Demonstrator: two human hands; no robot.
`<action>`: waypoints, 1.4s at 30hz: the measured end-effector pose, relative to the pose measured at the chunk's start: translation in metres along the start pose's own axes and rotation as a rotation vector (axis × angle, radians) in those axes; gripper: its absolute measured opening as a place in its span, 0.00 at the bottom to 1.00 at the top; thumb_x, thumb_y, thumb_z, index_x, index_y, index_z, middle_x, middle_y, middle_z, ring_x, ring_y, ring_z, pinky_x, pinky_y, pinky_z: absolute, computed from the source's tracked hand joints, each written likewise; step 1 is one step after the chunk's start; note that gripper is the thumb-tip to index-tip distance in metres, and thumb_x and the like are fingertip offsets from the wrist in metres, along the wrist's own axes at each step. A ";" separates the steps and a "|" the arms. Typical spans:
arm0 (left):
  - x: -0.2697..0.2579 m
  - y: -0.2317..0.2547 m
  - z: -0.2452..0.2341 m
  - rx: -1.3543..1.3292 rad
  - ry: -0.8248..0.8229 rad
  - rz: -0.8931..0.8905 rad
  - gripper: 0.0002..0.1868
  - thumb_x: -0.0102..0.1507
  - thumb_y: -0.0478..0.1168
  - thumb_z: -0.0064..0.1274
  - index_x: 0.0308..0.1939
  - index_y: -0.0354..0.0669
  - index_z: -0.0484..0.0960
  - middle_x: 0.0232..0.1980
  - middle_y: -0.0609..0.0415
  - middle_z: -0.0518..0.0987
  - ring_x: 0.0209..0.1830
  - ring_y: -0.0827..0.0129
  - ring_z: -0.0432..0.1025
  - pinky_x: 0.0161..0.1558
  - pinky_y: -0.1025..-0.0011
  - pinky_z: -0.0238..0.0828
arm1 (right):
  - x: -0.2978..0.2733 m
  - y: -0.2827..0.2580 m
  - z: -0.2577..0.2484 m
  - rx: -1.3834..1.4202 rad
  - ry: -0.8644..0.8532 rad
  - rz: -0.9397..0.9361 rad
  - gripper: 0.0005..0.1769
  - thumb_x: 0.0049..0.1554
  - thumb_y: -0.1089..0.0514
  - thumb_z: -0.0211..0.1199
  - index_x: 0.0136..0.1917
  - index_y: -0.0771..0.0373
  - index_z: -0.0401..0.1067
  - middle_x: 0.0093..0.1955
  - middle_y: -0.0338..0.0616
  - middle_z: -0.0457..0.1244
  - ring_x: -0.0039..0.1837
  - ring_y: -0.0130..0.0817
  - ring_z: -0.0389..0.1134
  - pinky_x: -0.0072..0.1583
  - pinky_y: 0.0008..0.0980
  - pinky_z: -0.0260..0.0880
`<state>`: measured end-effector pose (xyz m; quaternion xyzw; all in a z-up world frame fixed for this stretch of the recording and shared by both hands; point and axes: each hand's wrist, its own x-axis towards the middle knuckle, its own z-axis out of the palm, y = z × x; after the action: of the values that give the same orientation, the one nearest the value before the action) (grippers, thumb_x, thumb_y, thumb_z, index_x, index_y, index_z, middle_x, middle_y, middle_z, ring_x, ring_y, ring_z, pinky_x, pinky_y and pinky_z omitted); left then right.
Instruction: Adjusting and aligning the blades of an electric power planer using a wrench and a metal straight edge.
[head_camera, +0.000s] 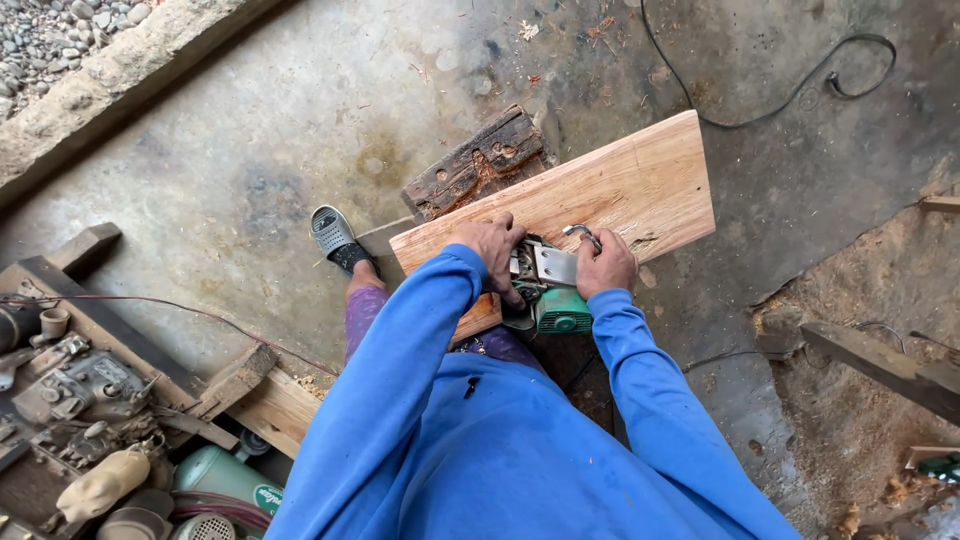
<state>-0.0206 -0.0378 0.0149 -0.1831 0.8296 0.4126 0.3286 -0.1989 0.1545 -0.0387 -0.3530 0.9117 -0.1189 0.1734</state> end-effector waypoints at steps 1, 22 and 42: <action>-0.002 -0.001 0.000 -0.006 0.007 0.003 0.67 0.38 0.71 0.73 0.73 0.47 0.62 0.72 0.43 0.63 0.60 0.44 0.73 0.55 0.52 0.74 | 0.000 0.000 0.001 0.003 0.001 -0.008 0.10 0.59 0.51 0.63 0.47 0.60 0.76 0.46 0.50 0.69 0.48 0.55 0.69 0.52 0.52 0.67; -0.014 0.000 0.005 -0.026 0.045 -0.032 0.64 0.38 0.71 0.71 0.74 0.54 0.64 0.70 0.46 0.66 0.63 0.49 0.73 0.56 0.51 0.73 | 0.010 -0.045 -0.028 0.113 -0.328 0.097 0.09 0.54 0.57 0.65 0.50 0.53 0.80 0.39 0.46 0.71 0.42 0.42 0.73 0.45 0.39 0.73; -0.010 -0.002 0.012 -0.050 0.058 -0.035 0.64 0.37 0.70 0.73 0.74 0.61 0.64 0.70 0.47 0.66 0.63 0.48 0.72 0.57 0.49 0.70 | 0.021 -0.046 -0.007 0.215 -0.561 -0.505 0.17 0.54 0.62 0.59 0.56 0.57 0.79 0.52 0.50 0.70 0.53 0.51 0.72 0.58 0.43 0.72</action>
<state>-0.0072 -0.0289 0.0150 -0.2178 0.8249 0.4220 0.3067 -0.1888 0.1074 -0.0217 -0.5647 0.6957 -0.1517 0.4173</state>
